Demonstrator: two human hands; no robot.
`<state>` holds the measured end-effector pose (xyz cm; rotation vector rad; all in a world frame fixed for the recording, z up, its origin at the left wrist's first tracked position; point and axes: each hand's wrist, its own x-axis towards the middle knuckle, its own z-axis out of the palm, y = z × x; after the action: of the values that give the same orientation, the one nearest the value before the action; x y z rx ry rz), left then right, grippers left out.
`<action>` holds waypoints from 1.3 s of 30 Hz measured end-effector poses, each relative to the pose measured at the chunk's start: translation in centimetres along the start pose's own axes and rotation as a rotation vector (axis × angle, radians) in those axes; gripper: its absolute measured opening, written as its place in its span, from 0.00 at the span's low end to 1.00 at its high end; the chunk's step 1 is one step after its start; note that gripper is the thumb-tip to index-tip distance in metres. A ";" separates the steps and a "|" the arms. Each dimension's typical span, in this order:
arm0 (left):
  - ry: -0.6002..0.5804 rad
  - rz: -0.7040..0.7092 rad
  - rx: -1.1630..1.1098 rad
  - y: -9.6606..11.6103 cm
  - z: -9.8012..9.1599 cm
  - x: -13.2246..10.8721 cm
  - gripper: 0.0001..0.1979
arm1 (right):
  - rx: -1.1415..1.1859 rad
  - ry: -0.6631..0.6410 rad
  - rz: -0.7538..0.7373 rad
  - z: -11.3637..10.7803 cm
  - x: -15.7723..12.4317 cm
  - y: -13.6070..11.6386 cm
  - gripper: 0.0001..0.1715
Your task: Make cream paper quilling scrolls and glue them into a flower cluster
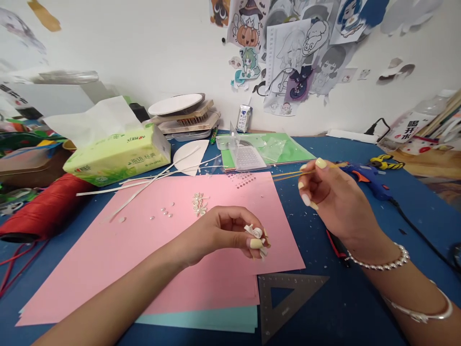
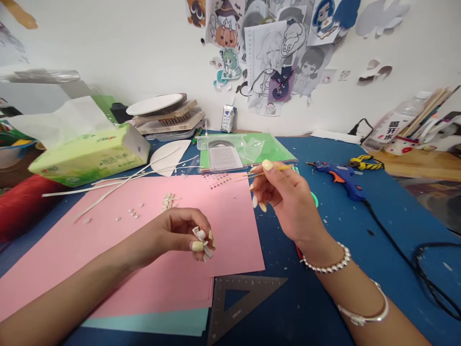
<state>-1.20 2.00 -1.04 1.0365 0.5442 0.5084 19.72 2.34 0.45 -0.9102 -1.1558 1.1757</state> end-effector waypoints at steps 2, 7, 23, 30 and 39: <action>-0.008 0.016 -0.020 0.0 -0.1 0.0 0.04 | 0.004 -0.062 0.009 0.1 -0.1 0.1 0.11; 0.000 0.046 -0.090 0.3 -0.1 0.0 0.03 | -0.029 -0.184 0.026 0.4 -0.3 0.5 0.06; 0.024 0.176 -0.141 0.2 -0.2 -0.1 0.04 | -0.808 -0.204 -0.345 0.8 -1.6 -0.2 0.12; -0.013 0.220 -0.144 0.1 0.0 -0.3 0.02 | -1.024 -0.295 -0.727 1.5 -2.6 0.0 0.10; -0.061 0.190 -0.158 -0.1 0.1 -0.6 0.02 | -1.190 -0.260 -0.898 1.5 -2.6 0.1 0.15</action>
<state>-1.56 1.58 -0.96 0.9533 0.3471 0.6752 18.21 -0.26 0.14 -0.8748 -2.2176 -0.2426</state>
